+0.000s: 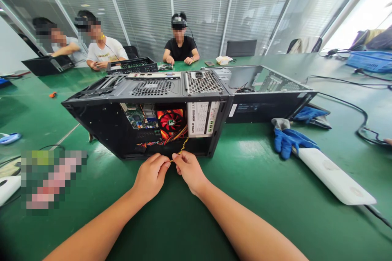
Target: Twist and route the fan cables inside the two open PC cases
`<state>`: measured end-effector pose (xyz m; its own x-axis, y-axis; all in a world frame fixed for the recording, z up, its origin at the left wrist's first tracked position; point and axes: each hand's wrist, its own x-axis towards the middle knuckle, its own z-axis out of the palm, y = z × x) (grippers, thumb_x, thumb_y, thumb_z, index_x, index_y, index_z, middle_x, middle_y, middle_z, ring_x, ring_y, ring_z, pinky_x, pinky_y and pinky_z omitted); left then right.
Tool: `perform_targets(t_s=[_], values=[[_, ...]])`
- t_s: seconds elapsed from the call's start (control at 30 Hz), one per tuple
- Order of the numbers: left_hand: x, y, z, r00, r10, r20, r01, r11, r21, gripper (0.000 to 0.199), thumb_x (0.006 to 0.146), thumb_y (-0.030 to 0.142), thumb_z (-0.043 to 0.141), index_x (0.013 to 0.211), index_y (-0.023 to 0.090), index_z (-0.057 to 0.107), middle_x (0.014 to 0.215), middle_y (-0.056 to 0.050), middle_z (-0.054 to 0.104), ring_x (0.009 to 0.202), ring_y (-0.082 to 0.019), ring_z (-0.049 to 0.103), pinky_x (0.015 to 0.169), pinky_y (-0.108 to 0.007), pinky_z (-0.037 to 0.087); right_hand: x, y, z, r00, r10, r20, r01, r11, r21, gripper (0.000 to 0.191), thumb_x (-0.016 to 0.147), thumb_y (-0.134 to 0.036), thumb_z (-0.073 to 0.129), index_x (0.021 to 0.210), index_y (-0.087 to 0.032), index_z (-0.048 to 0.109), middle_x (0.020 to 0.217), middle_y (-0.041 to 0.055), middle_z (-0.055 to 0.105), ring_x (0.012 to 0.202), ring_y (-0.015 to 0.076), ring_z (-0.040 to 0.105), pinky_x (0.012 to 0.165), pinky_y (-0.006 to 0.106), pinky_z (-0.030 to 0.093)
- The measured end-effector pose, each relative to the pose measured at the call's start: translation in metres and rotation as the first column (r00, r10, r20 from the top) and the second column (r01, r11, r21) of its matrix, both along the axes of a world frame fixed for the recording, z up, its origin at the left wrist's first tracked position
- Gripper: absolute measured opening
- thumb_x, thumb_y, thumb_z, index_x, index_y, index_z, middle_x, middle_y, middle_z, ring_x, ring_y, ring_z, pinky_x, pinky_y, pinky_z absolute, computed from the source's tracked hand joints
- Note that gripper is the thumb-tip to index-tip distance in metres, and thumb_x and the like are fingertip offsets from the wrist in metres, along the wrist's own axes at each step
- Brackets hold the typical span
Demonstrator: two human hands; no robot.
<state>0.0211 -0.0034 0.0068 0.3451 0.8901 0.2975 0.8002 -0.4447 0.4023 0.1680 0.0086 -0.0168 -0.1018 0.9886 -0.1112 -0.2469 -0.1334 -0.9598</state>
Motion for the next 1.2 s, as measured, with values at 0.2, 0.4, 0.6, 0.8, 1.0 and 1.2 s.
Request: perform_targets(t_s=[0.2, 0.4, 0.6, 0.8, 1.0, 1.2], values=[[0.0001, -0.001, -0.0011, 1.0, 0.002, 0.007, -0.002, 1.0, -0.007, 0.021, 0.096, 0.021, 0.041, 0.085, 0.02, 0.058, 0.08, -0.001, 0.056, 0.077, -0.016, 0.055, 0.069, -0.027, 0.04, 0.0002, -0.0005, 0.0024, 1.0, -0.002, 0.017, 0.002, 1.0, 0.01, 0.04, 0.077, -0.05, 0.066, 0.06, -0.02, 0.045, 0.048, -0.0067, 0.041, 0.045, 0.0081, 0.034, 0.047, 0.025, 0.027], [0.0005, -0.0006, -0.001, 1.0, 0.007, -0.03, -0.007, 1.0, -0.009, 0.023, 0.097, 0.021, 0.039, 0.087, 0.02, 0.059, 0.08, -0.001, 0.056, 0.076, -0.016, 0.054, 0.068, -0.027, 0.04, 0.0002, -0.0008, 0.0027, 1.0, 0.001, 0.027, -0.002, 1.0, 0.006, 0.04, 0.077, -0.05, 0.066, 0.06, -0.019, 0.045, 0.048, -0.0068, 0.042, 0.046, 0.0077, 0.034, 0.047, 0.025, 0.027], [0.0002, 0.0005, -0.0011, 1.0, -0.001, -0.013, 0.001, 1.0, -0.002, 0.022, 0.096, 0.021, 0.04, 0.086, 0.02, 0.06, 0.08, -0.001, 0.056, 0.077, -0.016, 0.055, 0.069, -0.027, 0.04, 0.0002, -0.0008, 0.0024, 1.0, -0.002, 0.031, 0.002, 1.0, 0.004, 0.04, 0.077, -0.049, 0.066, 0.061, -0.019, 0.045, 0.048, -0.007, 0.041, 0.046, 0.0074, 0.033, 0.047, 0.025, 0.025], [-0.001, -0.0009, -0.0022, 0.998, -0.011, 0.054, 0.01, 1.0, 0.009, 0.016, 0.094, 0.021, 0.047, 0.084, 0.02, 0.059, 0.079, -0.001, 0.059, 0.078, -0.017, 0.056, 0.072, -0.028, 0.041, 0.0001, -0.0012, 0.0043, 0.999, -0.005, 0.038, 0.004, 1.0, 0.011, 0.04, 0.077, -0.048, 0.065, 0.059, -0.02, 0.044, 0.046, -0.0073, 0.04, 0.044, 0.0073, 0.031, 0.046, 0.025, 0.024], [-0.0013, -0.0016, -0.0043, 0.994, -0.005, 0.109, 0.002, 1.0, 0.024, 0.011, 0.092, 0.02, 0.049, 0.086, 0.02, 0.058, 0.081, -0.002, 0.062, 0.08, -0.017, 0.056, 0.074, -0.028, 0.042, -0.0003, -0.0012, 0.0041, 0.999, -0.004, 0.033, 0.003, 1.0, 0.012, 0.04, 0.077, -0.048, 0.065, 0.059, -0.02, 0.043, 0.045, -0.0077, 0.039, 0.044, 0.0071, 0.03, 0.045, 0.025, 0.022], [-0.001, -0.0004, -0.0026, 0.999, -0.002, 0.052, 0.001, 1.0, 0.024, 0.017, 0.095, 0.02, 0.043, 0.086, 0.02, 0.057, 0.08, -0.002, 0.059, 0.079, -0.017, 0.055, 0.072, -0.029, 0.041, 0.0008, -0.001, 0.0025, 0.999, 0.011, 0.032, -0.011, 1.0, 0.006, 0.04, 0.078, -0.048, 0.065, 0.06, -0.02, 0.044, 0.046, -0.0076, 0.04, 0.044, 0.0071, 0.03, 0.046, 0.025, 0.023]])
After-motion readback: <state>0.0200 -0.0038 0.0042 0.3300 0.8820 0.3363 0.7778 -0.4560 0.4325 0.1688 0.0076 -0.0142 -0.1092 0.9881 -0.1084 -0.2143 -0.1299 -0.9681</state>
